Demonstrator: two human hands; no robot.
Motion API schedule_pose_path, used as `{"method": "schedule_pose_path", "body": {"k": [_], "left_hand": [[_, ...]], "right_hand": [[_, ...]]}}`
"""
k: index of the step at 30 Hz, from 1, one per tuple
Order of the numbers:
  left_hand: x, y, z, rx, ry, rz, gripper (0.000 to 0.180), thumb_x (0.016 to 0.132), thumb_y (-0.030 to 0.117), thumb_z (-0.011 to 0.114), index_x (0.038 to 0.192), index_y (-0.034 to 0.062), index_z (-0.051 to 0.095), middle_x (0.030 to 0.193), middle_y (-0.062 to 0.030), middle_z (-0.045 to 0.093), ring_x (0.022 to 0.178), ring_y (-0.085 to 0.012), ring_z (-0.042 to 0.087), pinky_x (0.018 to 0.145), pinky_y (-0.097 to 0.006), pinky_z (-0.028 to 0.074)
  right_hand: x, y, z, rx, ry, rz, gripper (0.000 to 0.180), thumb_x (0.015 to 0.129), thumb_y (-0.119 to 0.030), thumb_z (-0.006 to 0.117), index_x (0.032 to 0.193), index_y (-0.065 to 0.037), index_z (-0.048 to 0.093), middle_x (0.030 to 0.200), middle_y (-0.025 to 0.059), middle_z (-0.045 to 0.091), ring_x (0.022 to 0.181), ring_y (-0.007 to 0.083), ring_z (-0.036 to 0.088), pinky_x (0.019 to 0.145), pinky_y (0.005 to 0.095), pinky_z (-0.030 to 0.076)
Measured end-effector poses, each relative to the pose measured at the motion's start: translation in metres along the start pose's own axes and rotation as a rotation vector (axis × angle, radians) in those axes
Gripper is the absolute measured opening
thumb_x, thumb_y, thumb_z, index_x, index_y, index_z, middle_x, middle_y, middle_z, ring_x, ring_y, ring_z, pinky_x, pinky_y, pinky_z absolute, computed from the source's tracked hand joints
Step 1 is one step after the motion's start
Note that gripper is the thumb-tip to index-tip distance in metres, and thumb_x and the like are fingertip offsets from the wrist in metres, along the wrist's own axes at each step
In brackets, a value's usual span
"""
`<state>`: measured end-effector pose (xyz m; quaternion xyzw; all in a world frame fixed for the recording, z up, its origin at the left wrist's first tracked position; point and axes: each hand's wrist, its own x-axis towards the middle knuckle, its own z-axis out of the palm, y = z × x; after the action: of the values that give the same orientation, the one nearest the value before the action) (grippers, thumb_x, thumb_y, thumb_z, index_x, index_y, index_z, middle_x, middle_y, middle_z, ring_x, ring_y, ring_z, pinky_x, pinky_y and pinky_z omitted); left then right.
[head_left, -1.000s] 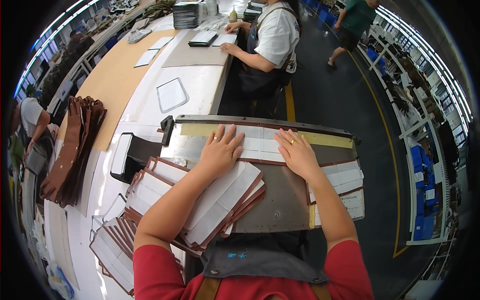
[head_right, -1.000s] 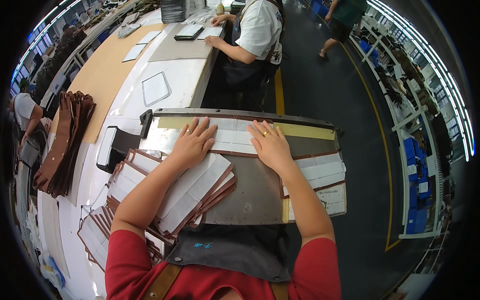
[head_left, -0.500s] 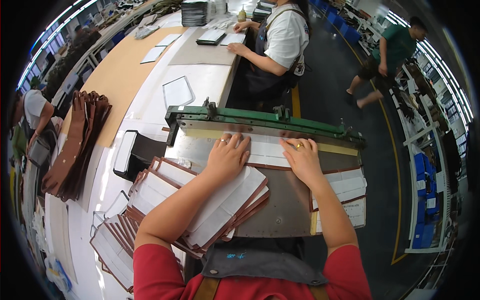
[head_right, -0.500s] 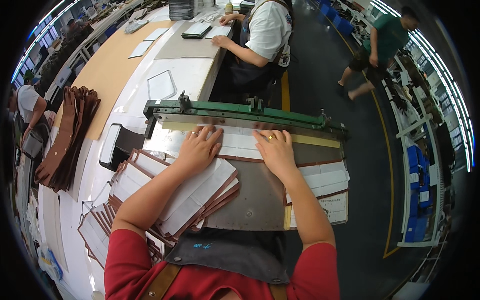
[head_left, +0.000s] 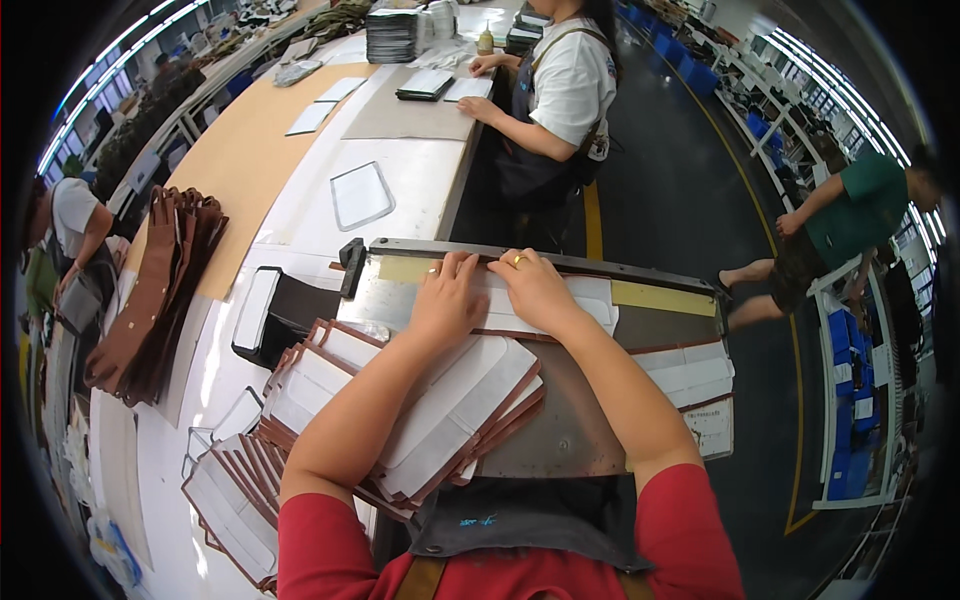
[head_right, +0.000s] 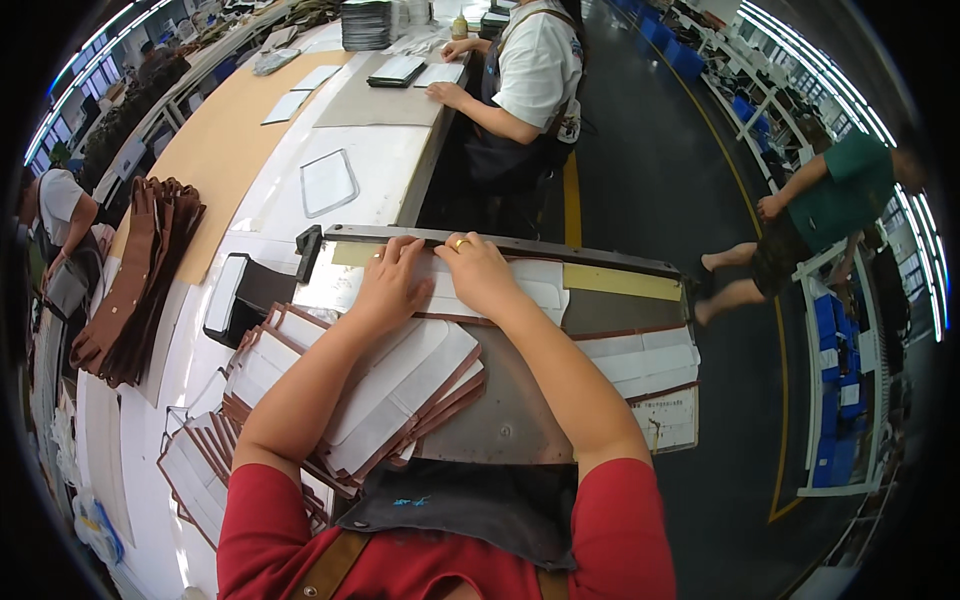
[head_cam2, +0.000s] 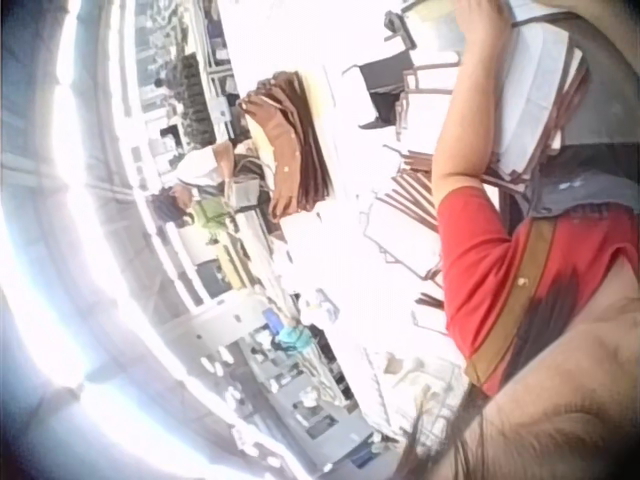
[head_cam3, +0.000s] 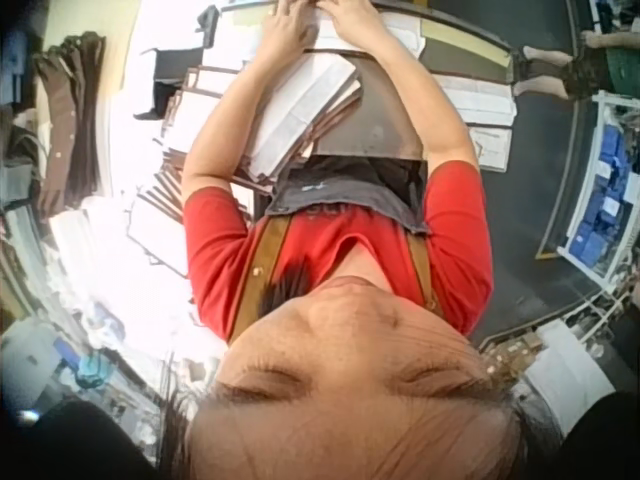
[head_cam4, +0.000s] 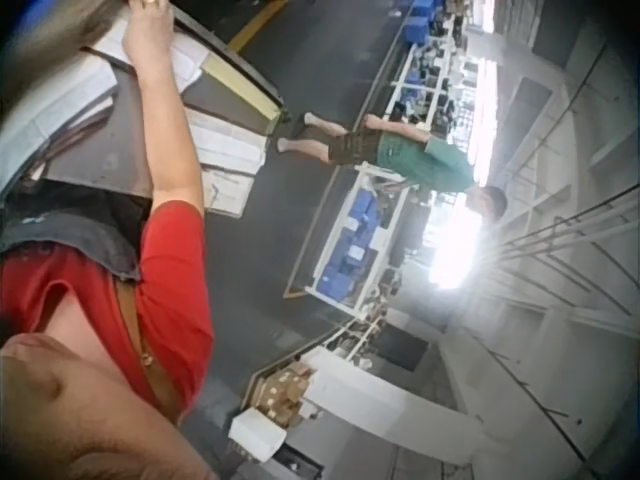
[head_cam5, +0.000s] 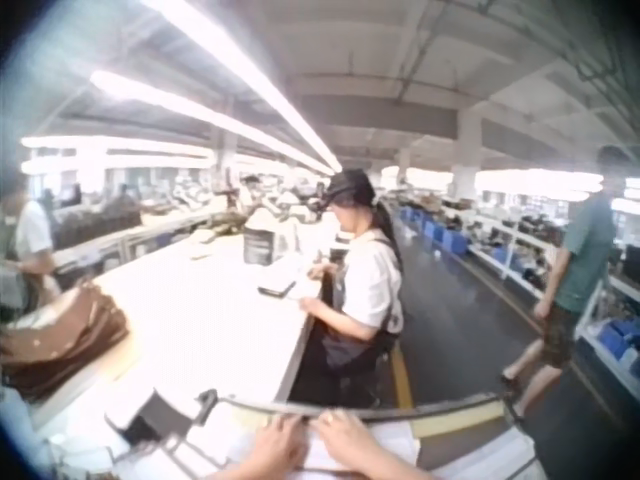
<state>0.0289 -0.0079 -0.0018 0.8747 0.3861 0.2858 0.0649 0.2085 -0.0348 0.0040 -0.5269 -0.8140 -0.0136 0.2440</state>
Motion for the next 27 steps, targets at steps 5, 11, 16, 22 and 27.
{"method": "schedule_pose_path", "body": {"k": [5, 11, 16, 22, 27], "left_hand": [[-0.001, 0.007, -0.010, 0.203, -0.170, -0.044, 0.045, 0.088, 0.035, 0.052, 0.122, 0.0059, 0.052, 0.117, -0.0097, 0.053, 0.106, -0.0309, 0.050, 0.089, -0.040, 0.035], [-0.002, 0.012, -0.010, 0.308, -0.188, -0.074, 0.046, 0.088, 0.035, 0.050, 0.123, 0.0042, 0.051, 0.121, -0.0118, 0.052, 0.110, -0.0317, 0.050, 0.092, -0.041, 0.033], [-0.002, 0.003, -0.015, 0.159, -0.192, -0.121, 0.047, 0.088, 0.036, 0.052, 0.122, 0.0036, 0.051, 0.122, -0.0162, 0.051, 0.112, -0.0359, 0.048, 0.094, -0.044, 0.035], [0.015, -0.006, -0.052, 0.140, -0.441, -0.136, 0.050, 0.083, 0.040, 0.060, 0.115, 0.0022, 0.053, 0.112, -0.0186, 0.056, 0.106, -0.0370, 0.052, 0.093, -0.045, 0.038], [0.027, -0.001, -0.071, -0.009, -0.684, -0.204, 0.048, 0.080, 0.037, 0.066, 0.108, -0.0013, 0.058, 0.094, -0.0174, 0.064, 0.089, -0.0290, 0.061, 0.077, -0.036, 0.048]], "right_hand": [[-0.019, 0.009, -0.015, -0.200, -0.046, 0.046, 0.021, 0.076, -0.003, 0.051, 0.095, -0.005, 0.061, 0.099, 0.0069, 0.059, 0.095, 0.0247, 0.055, 0.080, 0.0372, 0.046], [-0.081, 0.054, -0.080, -0.345, -0.067, 0.282, 0.010, 0.080, -0.010, 0.054, 0.083, -0.004, 0.061, 0.085, 0.0081, 0.060, 0.085, 0.0261, 0.058, 0.073, 0.0383, 0.048], [-0.102, 0.045, -0.086, 0.010, -0.116, 0.693, 0.023, 0.084, -0.023, 0.060, 0.077, -0.001, 0.058, 0.084, 0.0149, 0.060, 0.088, 0.0328, 0.057, 0.077, 0.0424, 0.046], [-0.110, 0.031, -0.087, 0.438, 0.349, 0.576, 0.014, 0.089, -0.015, 0.056, 0.088, -0.002, 0.053, 0.078, 0.0109, 0.056, 0.073, 0.0198, 0.056, 0.067, 0.0316, 0.045], [-0.177, 0.041, -0.187, 0.634, 0.613, 0.716, 0.010, 0.092, -0.013, 0.055, 0.097, -0.004, 0.058, 0.069, -0.0060, 0.049, 0.052, -0.0017, 0.035, 0.041, 0.0159, 0.026]]}}
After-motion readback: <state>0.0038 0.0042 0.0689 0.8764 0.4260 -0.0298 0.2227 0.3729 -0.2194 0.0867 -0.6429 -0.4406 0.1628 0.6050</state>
